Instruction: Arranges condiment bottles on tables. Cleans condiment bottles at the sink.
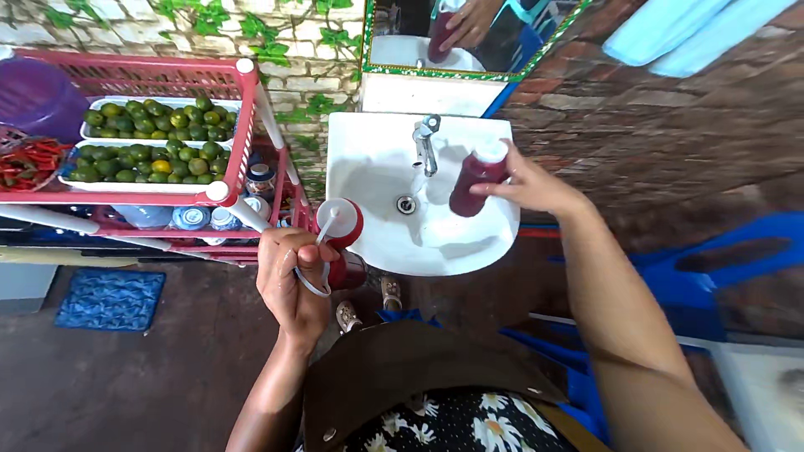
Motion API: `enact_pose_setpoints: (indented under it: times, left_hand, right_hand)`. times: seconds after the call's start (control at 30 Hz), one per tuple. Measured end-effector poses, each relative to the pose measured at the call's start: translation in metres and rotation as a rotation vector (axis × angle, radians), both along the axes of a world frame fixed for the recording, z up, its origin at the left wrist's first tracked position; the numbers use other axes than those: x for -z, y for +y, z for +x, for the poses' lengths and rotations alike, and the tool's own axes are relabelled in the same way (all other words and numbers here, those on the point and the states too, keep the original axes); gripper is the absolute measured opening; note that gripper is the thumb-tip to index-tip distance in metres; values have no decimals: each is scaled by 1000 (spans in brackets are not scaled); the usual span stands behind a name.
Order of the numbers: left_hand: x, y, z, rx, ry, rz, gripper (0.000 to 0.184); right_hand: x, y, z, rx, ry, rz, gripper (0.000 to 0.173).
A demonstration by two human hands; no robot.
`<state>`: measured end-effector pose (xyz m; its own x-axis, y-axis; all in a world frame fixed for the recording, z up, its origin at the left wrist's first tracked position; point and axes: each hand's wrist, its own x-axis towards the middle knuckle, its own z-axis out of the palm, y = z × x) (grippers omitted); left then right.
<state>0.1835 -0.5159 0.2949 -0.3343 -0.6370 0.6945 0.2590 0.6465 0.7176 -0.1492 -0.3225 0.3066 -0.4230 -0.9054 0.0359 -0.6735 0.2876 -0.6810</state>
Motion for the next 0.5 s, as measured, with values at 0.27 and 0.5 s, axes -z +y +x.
enact_pose_setpoints:
  times: [0.27,0.5]
  left_hand:
    - [21,18,-69,137,-73,18,34]
    - [38,31,-133,131,-167,110,35]
  right_hand:
    - [46,-18,-73,599,100,-292,92]
    - [62,-7,-70,574,203,-400,103]
